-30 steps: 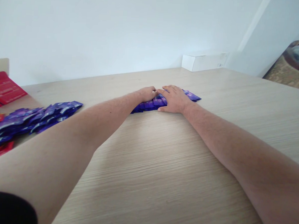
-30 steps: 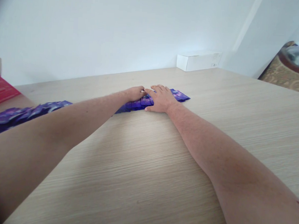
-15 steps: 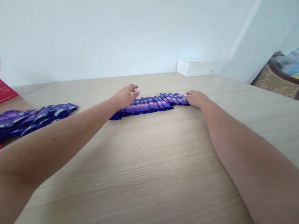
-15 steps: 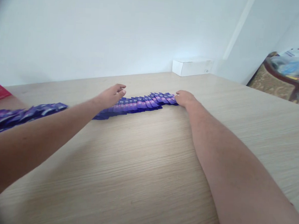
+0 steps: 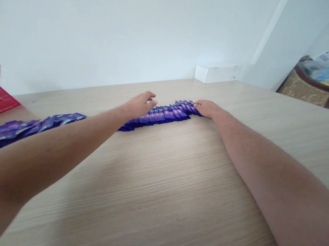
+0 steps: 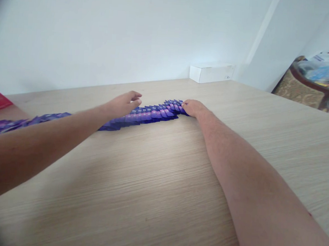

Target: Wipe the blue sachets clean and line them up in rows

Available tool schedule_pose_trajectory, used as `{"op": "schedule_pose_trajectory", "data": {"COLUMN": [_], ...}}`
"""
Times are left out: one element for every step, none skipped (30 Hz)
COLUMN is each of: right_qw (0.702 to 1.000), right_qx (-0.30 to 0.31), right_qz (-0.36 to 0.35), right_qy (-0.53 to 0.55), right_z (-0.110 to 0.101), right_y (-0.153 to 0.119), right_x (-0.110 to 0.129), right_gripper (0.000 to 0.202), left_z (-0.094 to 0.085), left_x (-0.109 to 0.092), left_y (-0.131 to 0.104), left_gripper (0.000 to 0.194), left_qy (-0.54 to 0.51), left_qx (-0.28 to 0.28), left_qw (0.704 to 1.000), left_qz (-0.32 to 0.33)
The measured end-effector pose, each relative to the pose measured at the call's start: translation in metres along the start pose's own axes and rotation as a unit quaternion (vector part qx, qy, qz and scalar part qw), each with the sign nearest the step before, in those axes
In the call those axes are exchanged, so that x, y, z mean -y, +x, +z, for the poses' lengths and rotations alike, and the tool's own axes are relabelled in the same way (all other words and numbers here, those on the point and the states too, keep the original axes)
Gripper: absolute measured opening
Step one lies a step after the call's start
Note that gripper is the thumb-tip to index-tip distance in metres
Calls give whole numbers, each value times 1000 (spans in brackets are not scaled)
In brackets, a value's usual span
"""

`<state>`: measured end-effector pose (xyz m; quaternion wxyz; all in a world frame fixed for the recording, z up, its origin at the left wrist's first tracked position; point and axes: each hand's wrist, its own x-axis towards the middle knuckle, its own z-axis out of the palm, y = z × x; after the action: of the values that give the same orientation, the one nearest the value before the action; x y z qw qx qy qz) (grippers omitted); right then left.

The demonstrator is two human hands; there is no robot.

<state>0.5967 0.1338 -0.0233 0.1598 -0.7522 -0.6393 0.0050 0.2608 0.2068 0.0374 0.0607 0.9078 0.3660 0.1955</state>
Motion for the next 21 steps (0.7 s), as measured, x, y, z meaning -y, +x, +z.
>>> {"op": "schedule_pose_trajectory", "data": {"right_qw": [1000,1000,1000,1000,1000,999,999,998,997,997,996,996,997,997,997,997,997,997,997,997,996], "right_qx": [-1,-1,1,4,10,20,32,44,55,63,66,65,61,56,51,47,44,44,45,47,50], "right_qz": [-3,-5,-5,-5,-5,-10,-19,-31,-42,-51,-53,-48,-39,-30,-23,-19,-19,-20,-21,-21,-21], "right_qy": [4,9,13,18,22,25,26,23,16,6,-7,-21,-33,-44,-52,-58,-62,-64,-65,-65,-64], "right_z": [0,0,1,1,0,0,-1,-2,-2,-3,-3,-3,-2,-2,-1,-1,-1,-2,-3,-4,-5], "right_y": [-1,-2,-3,-4,-5,-5,-6,-7,-7,-7,-7,-7,-8,-8,-9,-10,-11,-12,-12,-13,-13], "right_x": [-2,-4,-7,-9,-11,-12,-13,-13,-12,-10,-8,-4,-1,3,6,9,11,12,13,13,13], "right_gripper": [49,51,54,58,64,72,82,91,100,106,111,114,116,117,117,116,115,114,112,112,111], "left_z": [12,24,38,50,62,73,82,90,96,100,103,105,106,107,108,108,109,110,111,112,113], "left_x": [-12,-23,-34,-44,-52,-59,-64,-67,-69,-70,-71,-71,-71,-71,-71,-71,-71,-71,-70,-70,-70], "left_y": [23,46,69,89,107,122,133,142,147,151,152,152,151,150,149,148,148,149,150,151,152], "left_gripper": [58,59,59,60,61,64,65,66,67,67,68,69,69,69,67,65,62,60,58,59,60], "left_qy": [4,11,22,32,46,63,76,89,102,113,122,129,132,131,125,119,114,112,112,116,122], "left_qx": [9,18,30,44,60,78,88,99,112,123,134,141,144,139,130,120,111,107,105,106,107], "left_qw": [1000,999,998,997,996,994,993,991,988,986,983,982,981,982,984,986,987,988,988,988,987], "left_qz": [22,39,55,63,57,38,17,-1,-12,-16,-14,-9,-5,-3,-1,2,6,11,13,11,7]}}
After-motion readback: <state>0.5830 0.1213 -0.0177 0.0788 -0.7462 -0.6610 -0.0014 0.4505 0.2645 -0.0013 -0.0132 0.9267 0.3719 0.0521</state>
